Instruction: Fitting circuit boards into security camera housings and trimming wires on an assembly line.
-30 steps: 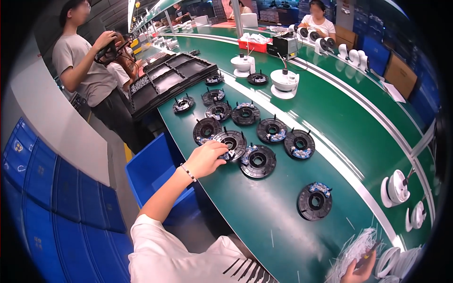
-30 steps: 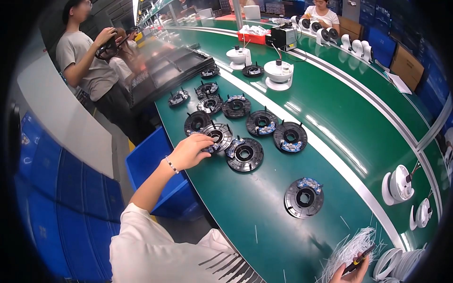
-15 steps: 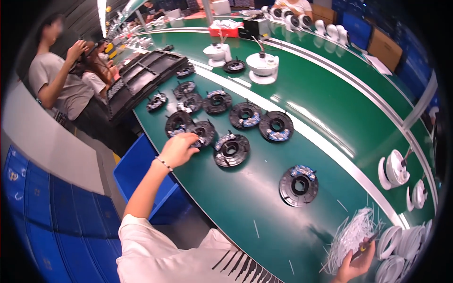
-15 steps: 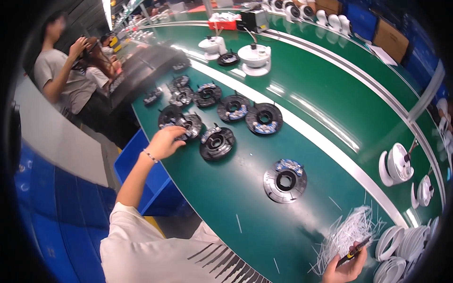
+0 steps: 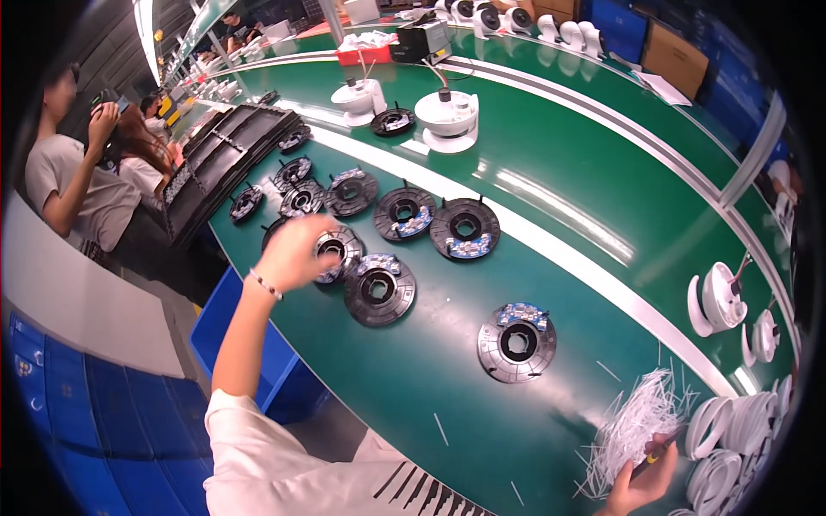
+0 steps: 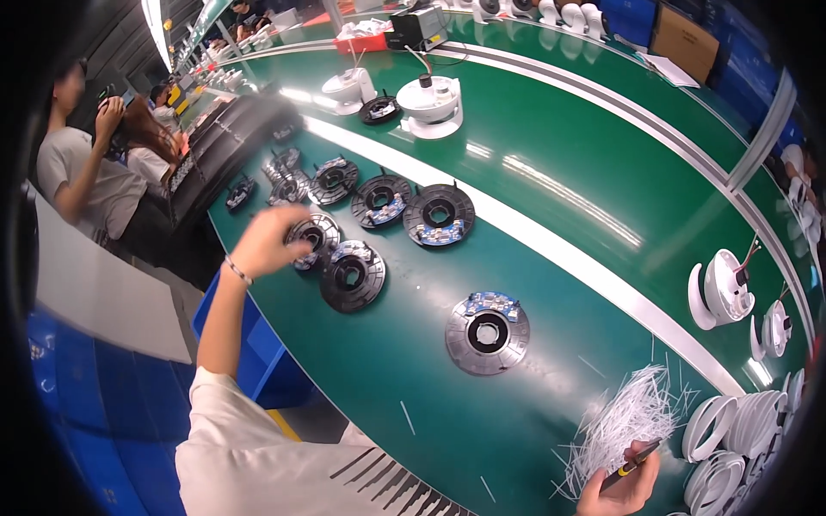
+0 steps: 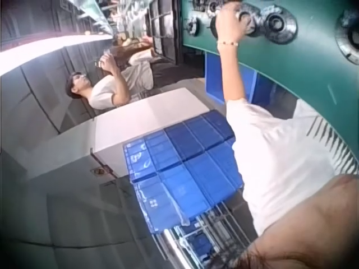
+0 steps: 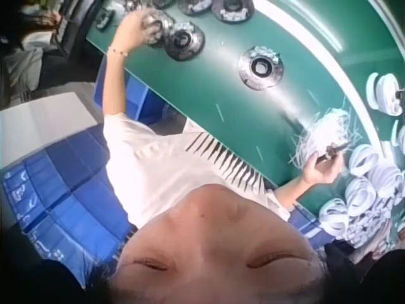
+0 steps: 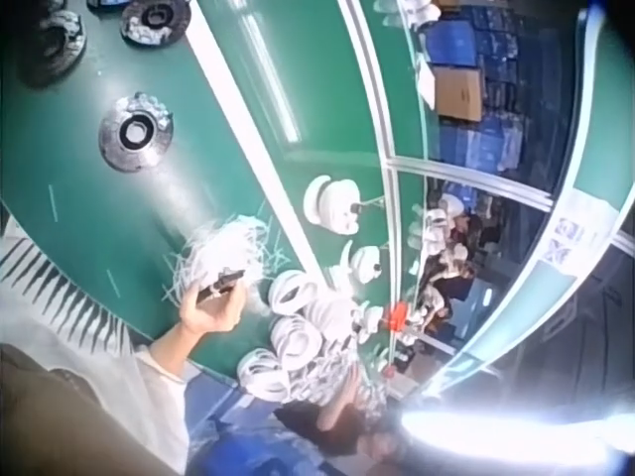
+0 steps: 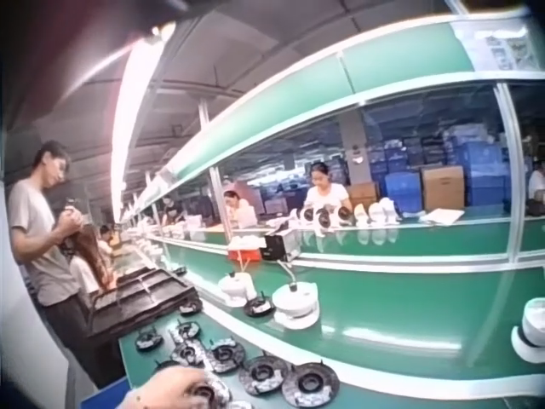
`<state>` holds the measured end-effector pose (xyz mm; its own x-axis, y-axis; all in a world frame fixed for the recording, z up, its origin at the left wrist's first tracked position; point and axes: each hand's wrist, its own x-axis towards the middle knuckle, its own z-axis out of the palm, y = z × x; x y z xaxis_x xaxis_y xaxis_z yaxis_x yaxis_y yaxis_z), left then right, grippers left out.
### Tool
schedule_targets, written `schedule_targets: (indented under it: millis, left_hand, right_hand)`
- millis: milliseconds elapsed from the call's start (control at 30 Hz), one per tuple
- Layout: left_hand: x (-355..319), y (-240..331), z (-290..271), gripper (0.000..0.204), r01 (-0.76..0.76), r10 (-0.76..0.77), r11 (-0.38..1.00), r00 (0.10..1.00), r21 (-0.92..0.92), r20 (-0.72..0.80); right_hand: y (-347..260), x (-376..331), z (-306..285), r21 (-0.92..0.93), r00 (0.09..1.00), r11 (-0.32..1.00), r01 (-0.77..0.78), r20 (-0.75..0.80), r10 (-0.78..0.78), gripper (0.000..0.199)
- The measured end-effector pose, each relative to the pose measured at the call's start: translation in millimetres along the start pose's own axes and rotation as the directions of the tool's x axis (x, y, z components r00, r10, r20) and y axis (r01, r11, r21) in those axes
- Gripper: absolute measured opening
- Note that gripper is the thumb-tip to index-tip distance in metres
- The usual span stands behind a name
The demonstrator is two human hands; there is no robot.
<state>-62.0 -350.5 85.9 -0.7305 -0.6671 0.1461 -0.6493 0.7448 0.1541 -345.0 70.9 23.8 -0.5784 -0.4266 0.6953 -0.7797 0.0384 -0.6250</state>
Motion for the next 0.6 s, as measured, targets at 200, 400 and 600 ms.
schedule_targets:
  millis: [200,400,600]
  left_hand:
    - [166,40,26,0.043,-0.047,-0.112,0.908,0.931,-0.417,-0.348]
    - [284,51,126,0.055,0.215,-0.486,-0.248,0.816,-0.945,0.313]
    - [298,77,138,0.038,-0.081,-0.527,-0.485,0.822,-0.871,0.217]
  right_hand:
    - [3,4,-1,-0.111,1.0,0.994,0.022,0.018,-0.02,0.042]
    - [27,-20,-6,-0.195,0.994,0.975,-0.105,0.02,0.111,0.06]
    - [20,-15,-12,-0.176,0.978,0.964,-0.198,0.024,0.206,0.061]
